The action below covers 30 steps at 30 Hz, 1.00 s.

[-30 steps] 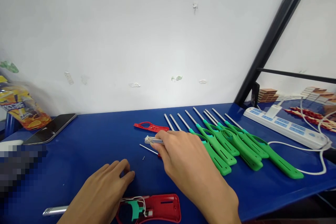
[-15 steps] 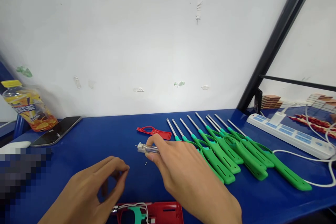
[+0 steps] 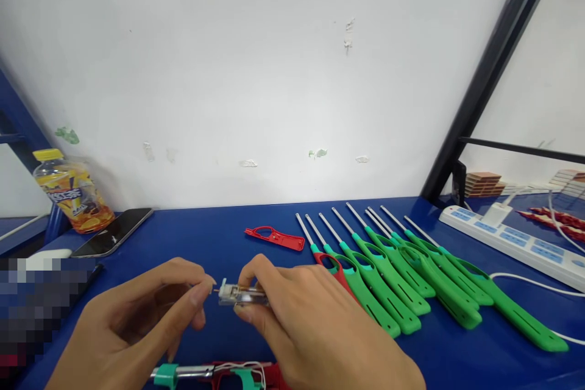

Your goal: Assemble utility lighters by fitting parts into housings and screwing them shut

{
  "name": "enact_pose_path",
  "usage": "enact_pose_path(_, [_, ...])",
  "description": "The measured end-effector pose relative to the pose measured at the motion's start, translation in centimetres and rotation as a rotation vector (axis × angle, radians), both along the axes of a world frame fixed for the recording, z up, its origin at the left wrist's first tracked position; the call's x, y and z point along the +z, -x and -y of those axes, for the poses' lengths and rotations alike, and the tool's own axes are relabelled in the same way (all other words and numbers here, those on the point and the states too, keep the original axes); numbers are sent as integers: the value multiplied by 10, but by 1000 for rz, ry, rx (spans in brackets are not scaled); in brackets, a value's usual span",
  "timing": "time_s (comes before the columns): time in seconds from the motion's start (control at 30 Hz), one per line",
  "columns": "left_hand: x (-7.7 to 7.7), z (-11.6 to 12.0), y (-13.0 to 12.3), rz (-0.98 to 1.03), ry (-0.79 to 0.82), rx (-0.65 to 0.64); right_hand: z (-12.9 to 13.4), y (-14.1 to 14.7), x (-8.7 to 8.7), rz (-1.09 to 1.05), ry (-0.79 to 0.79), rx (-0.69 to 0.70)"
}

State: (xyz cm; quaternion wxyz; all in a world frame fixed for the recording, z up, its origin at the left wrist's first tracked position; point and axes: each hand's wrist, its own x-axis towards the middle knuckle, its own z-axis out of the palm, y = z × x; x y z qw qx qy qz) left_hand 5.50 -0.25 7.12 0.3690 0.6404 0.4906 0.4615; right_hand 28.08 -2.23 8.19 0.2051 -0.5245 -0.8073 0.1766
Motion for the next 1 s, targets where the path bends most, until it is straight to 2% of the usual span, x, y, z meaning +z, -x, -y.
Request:
enact_pose_path(0.13, [-5, -11, 9, 90, 86, -199, 2, 3, 2, 13, 3, 79])
enact_pose_path(0.23, [-9, -13, 9, 203, 172, -241, 1, 5, 5, 48, -39, 94])
enact_pose_path(0.37, [-9, -11, 6, 263, 218, -219, -1, 6, 7, 82, -90, 100])
enact_pose_path(0.63, [-6, -9, 4, 289, 239, -220, -1, 4, 4, 90, -35, 102])
enact_pose_path(0.83, [-5, -6, 4, 289, 236, -230, 0, 5, 6, 82, -109, 99])
enact_pose_path(1.0, [-6, -8, 3, 296, 259, -235, 0, 6, 4, 74, -62, 69])
